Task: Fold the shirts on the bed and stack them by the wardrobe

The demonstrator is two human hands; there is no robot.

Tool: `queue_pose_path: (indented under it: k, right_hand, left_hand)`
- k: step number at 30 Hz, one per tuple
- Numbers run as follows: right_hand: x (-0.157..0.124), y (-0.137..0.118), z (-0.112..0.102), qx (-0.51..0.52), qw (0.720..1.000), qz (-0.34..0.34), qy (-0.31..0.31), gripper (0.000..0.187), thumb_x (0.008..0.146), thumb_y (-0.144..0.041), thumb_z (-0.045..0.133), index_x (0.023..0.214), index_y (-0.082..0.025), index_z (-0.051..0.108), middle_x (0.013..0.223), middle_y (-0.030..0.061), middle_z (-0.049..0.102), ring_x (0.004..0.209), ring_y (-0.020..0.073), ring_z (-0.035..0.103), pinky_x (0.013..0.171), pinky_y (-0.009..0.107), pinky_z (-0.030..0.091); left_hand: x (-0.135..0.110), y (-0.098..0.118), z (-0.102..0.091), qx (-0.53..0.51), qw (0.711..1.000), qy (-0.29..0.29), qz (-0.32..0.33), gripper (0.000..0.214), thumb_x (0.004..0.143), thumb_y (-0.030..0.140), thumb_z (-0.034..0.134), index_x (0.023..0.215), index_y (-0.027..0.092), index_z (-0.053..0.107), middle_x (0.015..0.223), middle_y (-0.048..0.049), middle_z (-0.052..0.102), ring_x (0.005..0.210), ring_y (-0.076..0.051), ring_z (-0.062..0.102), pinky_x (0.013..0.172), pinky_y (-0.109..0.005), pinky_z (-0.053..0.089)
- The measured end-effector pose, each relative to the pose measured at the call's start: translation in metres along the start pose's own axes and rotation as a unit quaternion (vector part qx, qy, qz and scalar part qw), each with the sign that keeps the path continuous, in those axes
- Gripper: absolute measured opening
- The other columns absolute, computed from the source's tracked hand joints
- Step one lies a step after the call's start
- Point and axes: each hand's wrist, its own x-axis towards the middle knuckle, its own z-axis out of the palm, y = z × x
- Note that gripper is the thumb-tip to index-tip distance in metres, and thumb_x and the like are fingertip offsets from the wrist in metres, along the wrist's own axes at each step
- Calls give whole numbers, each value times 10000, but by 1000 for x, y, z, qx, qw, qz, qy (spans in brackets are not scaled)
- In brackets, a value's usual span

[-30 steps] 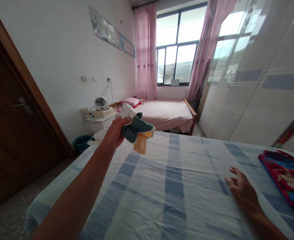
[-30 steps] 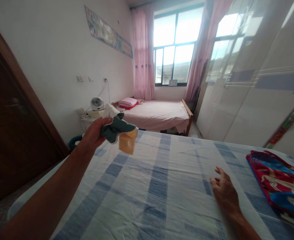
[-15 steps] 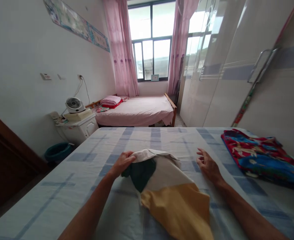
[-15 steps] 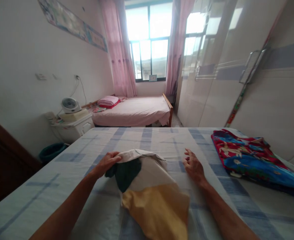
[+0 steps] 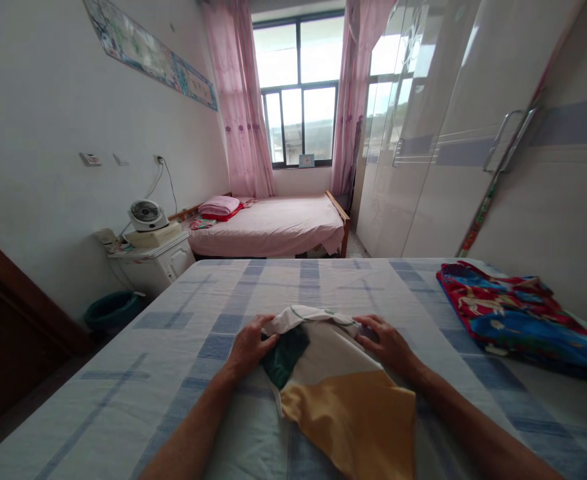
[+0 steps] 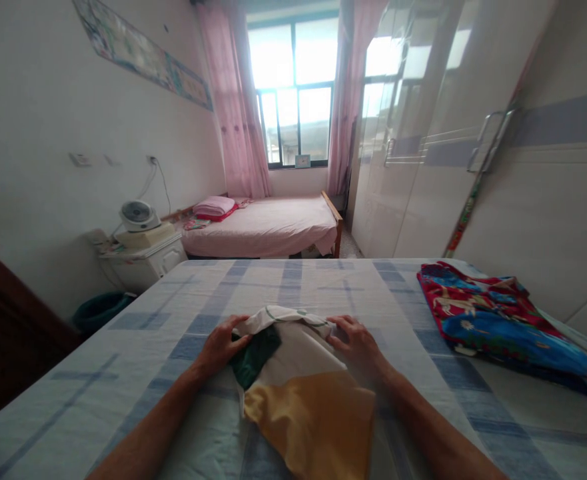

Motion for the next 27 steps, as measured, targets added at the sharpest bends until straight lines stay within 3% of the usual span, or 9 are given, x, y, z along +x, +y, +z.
queue_pose_path:
  k: [3,6,9,12,15,17,22,24,27]
  right_hand:
    - [5,-7,7,19,999,-25,17,165,754,-293,551,869,-238,655,1106,49,625,1029,219,567,934,404,410]
    - [4,-21,-6,85,994,-37,58,109,788,-315,526,824,-233,588,1144,49,611,1059,213,558,934,390,411]
    - [-8,-46,-36,138,980,-30,138,148,850,-371,463,871,-234,516,939,34,630,866,174,595,752,303,476]
    - [-14,-75,-70,85,968,-26,237,187,847,-418,479,878,-234,490,676,-17,527,581,132,494,520,241,411]
    - [7,-93,-92,-14,947,-48,318,202,839,-424,498,891,-229,501,716,-5,547,594,134,488,538,248,402]
    - [35,-91,-94,-71,940,-73,327,189,840,-405,500,893,-225,511,785,11,584,680,155,537,627,272,432]
    - [74,-43,-65,-164,961,-106,197,195,830,-256,453,980,-181,552,1013,100,593,928,225,577,825,371,451]
    - [62,-22,-52,-166,973,-87,133,230,832,-248,441,1009,-177,569,1065,112,584,990,233,568,871,387,442]
    - [24,-1,-44,-149,987,-50,31,265,853,-322,438,1021,-197,600,1107,102,588,1038,232,559,925,397,420]
  left_hand:
    - [1,10,1,-59,998,26,1,218,777,287,528,917,187,662,892,-41,689,846,-195,622,772,-283,471]
    - [-2,34,-14,-159,985,58,-21,233,782,358,562,882,175,666,768,-15,673,723,-164,602,670,-252,471]
    - [-13,66,-46,-286,954,69,-62,290,743,410,635,895,165,657,729,-5,660,637,-136,580,573,-219,454]
    - [-20,93,-80,-334,937,72,-68,325,682,418,700,872,157,666,716,-4,664,607,-128,572,541,-204,442]
    - [-8,101,-99,-257,954,155,-21,298,708,417,675,880,173,679,792,2,677,677,-138,588,596,-205,450]
    - [11,92,-99,-147,966,214,13,270,762,408,612,895,184,683,844,-5,681,771,-166,604,692,-232,466]
    - [36,41,-79,166,951,259,31,305,813,295,487,1027,153,652,1088,-117,622,1064,-278,550,955,-395,404]
    - [21,27,-73,193,959,200,50,335,816,279,489,1097,150,616,1179,-140,575,1148,-289,502,1003,-428,372]
    - [-24,23,-67,136,983,-42,120,379,789,311,579,1161,236,579,1326,-88,487,1209,-251,471,1018,-389,389]
